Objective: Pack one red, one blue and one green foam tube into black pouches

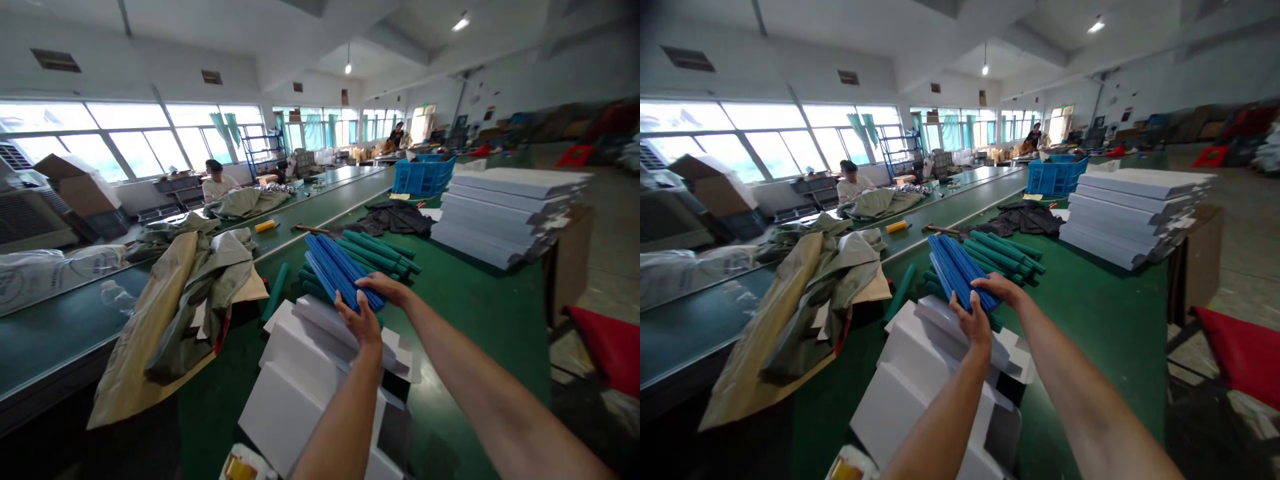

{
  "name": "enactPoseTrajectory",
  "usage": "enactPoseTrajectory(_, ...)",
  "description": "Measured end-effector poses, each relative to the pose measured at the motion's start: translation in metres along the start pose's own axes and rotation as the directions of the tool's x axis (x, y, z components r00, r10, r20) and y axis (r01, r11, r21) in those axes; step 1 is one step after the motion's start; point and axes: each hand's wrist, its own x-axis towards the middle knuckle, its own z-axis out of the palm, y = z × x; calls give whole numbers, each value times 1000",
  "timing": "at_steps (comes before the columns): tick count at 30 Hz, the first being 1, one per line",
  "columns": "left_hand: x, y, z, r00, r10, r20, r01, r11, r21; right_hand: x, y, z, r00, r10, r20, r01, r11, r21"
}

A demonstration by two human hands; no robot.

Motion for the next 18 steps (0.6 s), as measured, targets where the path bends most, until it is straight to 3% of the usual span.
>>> enactPoseTrajectory(2,18,-14,3,1000,-11,-10,14,964,265,38,9,-14,995,42,-95,-59,981,-184)
enactPoseTrajectory(4,30,-25,1,999,-29,27,16,919,394,65,21,-21,982,56,-183,-118,928,-354)
enactPoseTrajectory(8,45,-30,-4,983,-116,142,61,938,342,85,42,-18,967,19,-256,-175,777,-605)
enactPoseTrajectory(11,46,-21,-17,966,-88,241,-9,927,374,78,46,-11,954,-30,-297,-201,669,-715)
enactPoseTrajectory(13,37,-13,-37,956,2,294,-112,928,355,66,43,-8,943,-64,-328,-223,611,-759)
enactPoseTrajectory(15,17,-7,-71,943,123,308,-225,920,322,46,37,-6,938,-83,-337,-234,564,-791)
enactPoseTrajectory(18,-30,-3,-151,894,315,319,-420,838,348,7,28,-2,951,-70,-300,-226,504,-834)
